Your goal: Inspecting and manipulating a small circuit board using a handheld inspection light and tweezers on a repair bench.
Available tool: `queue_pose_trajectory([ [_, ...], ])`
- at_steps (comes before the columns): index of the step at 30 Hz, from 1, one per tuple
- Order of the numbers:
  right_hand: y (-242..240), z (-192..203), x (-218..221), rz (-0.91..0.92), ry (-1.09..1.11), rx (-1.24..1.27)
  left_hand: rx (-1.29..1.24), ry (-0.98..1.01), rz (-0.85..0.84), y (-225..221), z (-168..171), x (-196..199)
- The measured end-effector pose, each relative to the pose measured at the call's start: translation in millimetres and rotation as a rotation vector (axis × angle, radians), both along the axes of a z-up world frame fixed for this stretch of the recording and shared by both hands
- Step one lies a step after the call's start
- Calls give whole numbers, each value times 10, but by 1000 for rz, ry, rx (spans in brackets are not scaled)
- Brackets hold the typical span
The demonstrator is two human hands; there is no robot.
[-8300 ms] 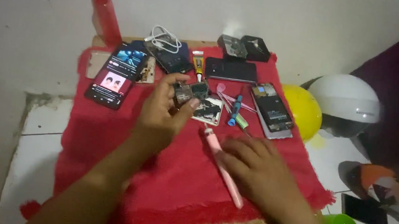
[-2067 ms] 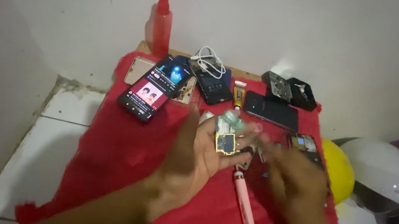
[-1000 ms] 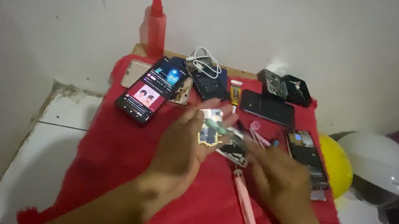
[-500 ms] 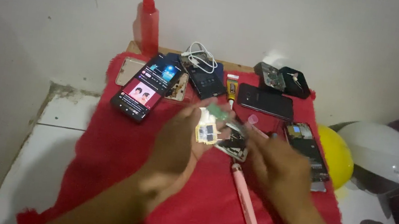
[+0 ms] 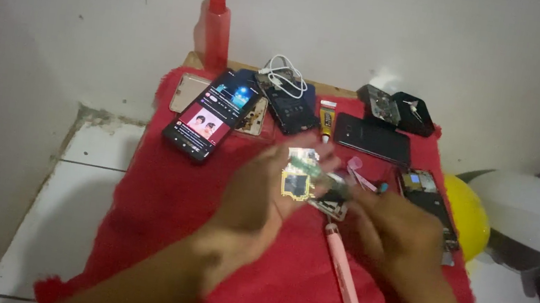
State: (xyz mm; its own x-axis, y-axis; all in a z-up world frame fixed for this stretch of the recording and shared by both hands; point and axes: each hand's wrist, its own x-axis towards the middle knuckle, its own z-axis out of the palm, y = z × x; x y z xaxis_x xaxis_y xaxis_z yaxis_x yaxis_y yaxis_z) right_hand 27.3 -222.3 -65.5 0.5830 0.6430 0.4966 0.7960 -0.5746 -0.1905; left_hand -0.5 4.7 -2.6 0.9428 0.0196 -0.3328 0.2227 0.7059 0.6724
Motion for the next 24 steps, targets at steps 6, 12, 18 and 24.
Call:
queue_pose_trajectory([
  [6, -16, -5, 2, -18, 107, -119, -41, 60, -13, 13, 109, -21],
  [12, 51, 194, -132, 36, 187, 244, 71, -32, -99, 38, 7, -39],
  [18, -186, 441, -416, -475, 285, 120, 445, -209, -164, 73, -239, -45],
  [24, -289, 296, -956, -669, 64, -256, 890, -455, -572, 86, -393, -96],
])
